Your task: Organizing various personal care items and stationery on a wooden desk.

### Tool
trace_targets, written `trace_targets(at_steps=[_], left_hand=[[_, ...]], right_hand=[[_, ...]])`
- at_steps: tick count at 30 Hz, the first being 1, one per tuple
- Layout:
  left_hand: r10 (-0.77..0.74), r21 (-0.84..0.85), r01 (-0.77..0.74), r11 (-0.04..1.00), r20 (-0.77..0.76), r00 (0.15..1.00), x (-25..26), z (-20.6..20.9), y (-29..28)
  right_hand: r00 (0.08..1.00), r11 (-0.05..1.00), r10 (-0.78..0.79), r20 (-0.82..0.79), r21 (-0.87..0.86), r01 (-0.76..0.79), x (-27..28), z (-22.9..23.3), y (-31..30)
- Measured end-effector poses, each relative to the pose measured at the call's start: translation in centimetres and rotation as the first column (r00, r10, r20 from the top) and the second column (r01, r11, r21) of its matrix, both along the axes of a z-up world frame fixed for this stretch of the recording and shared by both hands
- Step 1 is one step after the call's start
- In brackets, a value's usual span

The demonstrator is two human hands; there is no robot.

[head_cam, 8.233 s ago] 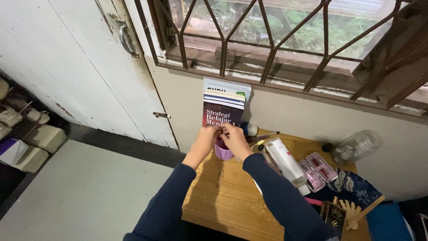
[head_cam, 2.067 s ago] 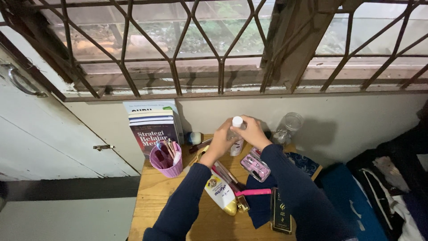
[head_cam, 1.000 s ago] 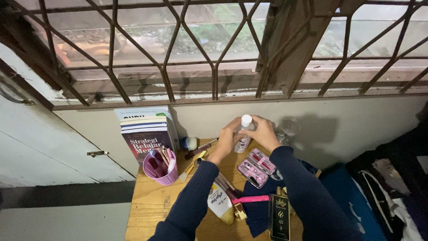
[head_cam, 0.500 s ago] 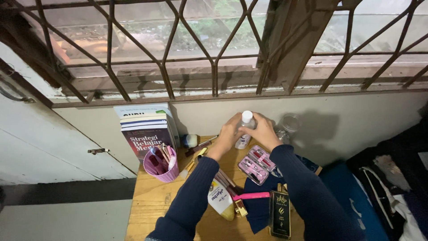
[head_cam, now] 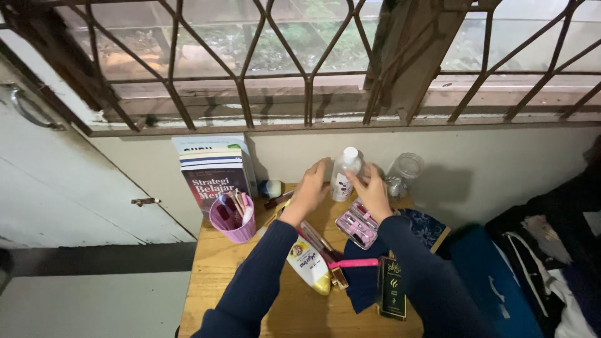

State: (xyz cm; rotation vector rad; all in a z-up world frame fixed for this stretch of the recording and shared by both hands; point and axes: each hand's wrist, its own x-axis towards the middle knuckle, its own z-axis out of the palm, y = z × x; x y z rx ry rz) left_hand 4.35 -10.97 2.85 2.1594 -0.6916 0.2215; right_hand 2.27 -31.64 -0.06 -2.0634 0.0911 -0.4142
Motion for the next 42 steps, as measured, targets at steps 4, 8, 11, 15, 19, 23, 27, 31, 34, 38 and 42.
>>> trace_targets(at_steps=[4,8,11,15,19,23,27,31,34,38,42], left_hand=[[0.013,0.055,-0.016,0.998,0.061,0.998,-1.3,-3.0,2.1],[-0.048,0.252,0.098,0.963,-0.195,0.980,-3.9,-2.4,3.7],[-0.128,0.285,0.224,0.932,-0.318,0.939,-3.8,-8.9,4.4],[-0.145,0.403,0.316,0.859,-0.400,0.905,-5.5,-10.5,4.8],[-0.178,0.315,0.292,0.903,-0.344,0.922,-7.6,-8.7,5.3],[-0.237,0.277,0.288,0.917,-0.204,0.950,-7.5,-9.5,5.6],[-0.239,0.307,0.263,0.915,-0.115,0.964,-6.7,-11.6,5.7],[-0.175,0.319,0.250,0.914,-0.246,0.953,-6.5,-11.2,5.5],[-0.216,0.313,0.243,0.918,-0.118,0.969,-6.3,-11.4,5.2],[-0.137,0.397,0.214,0.893,-0.214,0.967,-5.9,-11.9,4.7],[-0.165,0.155,0.223,0.963,-0.317,0.934,-5.3,-9.5,4.3]], right_hand=[[0.982,0.995,-0.104,-0.157,-0.015,0.103,-0.8,-5.8,1.5],[0.926,0.949,0.314,-0.211,0.037,-0.313,-1.9,-10.1,2.9],[0.784,0.818,0.553,-0.281,0.004,-0.575,-2.6,-12.0,3.6],[0.596,0.706,0.651,-0.470,0.087,-0.703,-3.7,-12.3,4.6],[0.636,0.725,0.569,-0.521,-0.048,-0.688,-4.8,-10.9,5.3],[0.688,0.734,0.591,-0.421,-0.071,-0.675,-5.8,-9.5,5.6],[0.733,0.739,0.534,-0.421,-0.189,-0.647,-6.1,-8.8,6.0],[0.735,0.742,0.499,-0.460,-0.213,-0.636,-5.8,-8.9,6.2],[0.665,0.814,0.479,-0.572,0.006,-0.581,-5.4,-10.1,5.8],[0.806,0.826,0.443,-0.392,-0.173,-0.537,-3.6,-13.5,4.8],[0.789,0.835,0.352,-0.504,-0.211,-0.508,-2.8,-8.7,4.9]])
